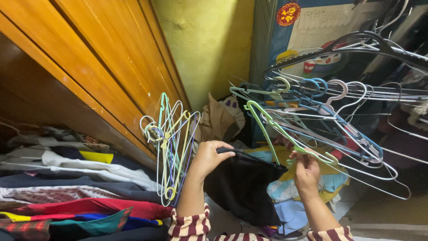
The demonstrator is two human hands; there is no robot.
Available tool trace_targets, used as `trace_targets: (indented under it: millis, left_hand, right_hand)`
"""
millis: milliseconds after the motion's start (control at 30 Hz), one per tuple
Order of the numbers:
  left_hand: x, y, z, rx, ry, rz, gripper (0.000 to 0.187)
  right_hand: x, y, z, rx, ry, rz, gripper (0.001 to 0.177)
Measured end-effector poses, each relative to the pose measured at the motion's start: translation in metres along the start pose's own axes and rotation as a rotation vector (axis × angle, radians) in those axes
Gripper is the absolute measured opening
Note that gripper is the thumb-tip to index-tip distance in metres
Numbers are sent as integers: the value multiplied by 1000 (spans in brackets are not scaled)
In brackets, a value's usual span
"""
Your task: The person picks up various garments from a pile, places each on a hanger, and hangs them in a wooden wardrobe. The person handles a red and blue garment, a green plaid top, a dark gray shirt, a black shirt, a yellow shirt, and a light blue shirt.
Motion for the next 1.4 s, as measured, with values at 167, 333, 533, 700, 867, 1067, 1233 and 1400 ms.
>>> trace_targets:
  millis: [167, 333, 533, 700, 867, 1067, 1233, 1400]
  left_hand:
    - [4, 8, 23, 115, 284, 28, 19]
    - [2, 15, 37, 254, 337, 64, 16]
    - [3, 10, 35, 295, 226, 128, 15]
    - [10, 22, 36, 338, 252, 48, 16]
    - [8, 21, 33, 314, 239, 71, 16]
    - [8, 18, 26, 371, 224, 47, 15]
    - [6, 20, 19, 403, 230, 29, 15]
    - [5, 20, 12, 454, 232, -2, 15]
  right_hand:
    - [8, 8, -16, -5, 17, -1, 15]
    - [18, 20, -25, -130, 98, 4, 13]
    - [17, 18, -37, -104, 22, 37, 12]
    - [17, 27, -35, -207, 45, 79, 17]
    - [20, 28, -39, -127, -6, 105, 17]
    - [21, 35, -48, -200, -39, 101, 14]
    - [25, 45, -55, -368, 6, 75, 13]
    - [32, 52, -55, -427, 16, 43, 17]
Point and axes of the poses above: each hand's wrist, its own x-axis away from the middle knuckle, its own y-axis out of the palm, z = x × y, the point moved 4 cm from there along -x, towards the middle knuckle, and after that the axes turned 13 degrees about z, right-handed, at the moved point
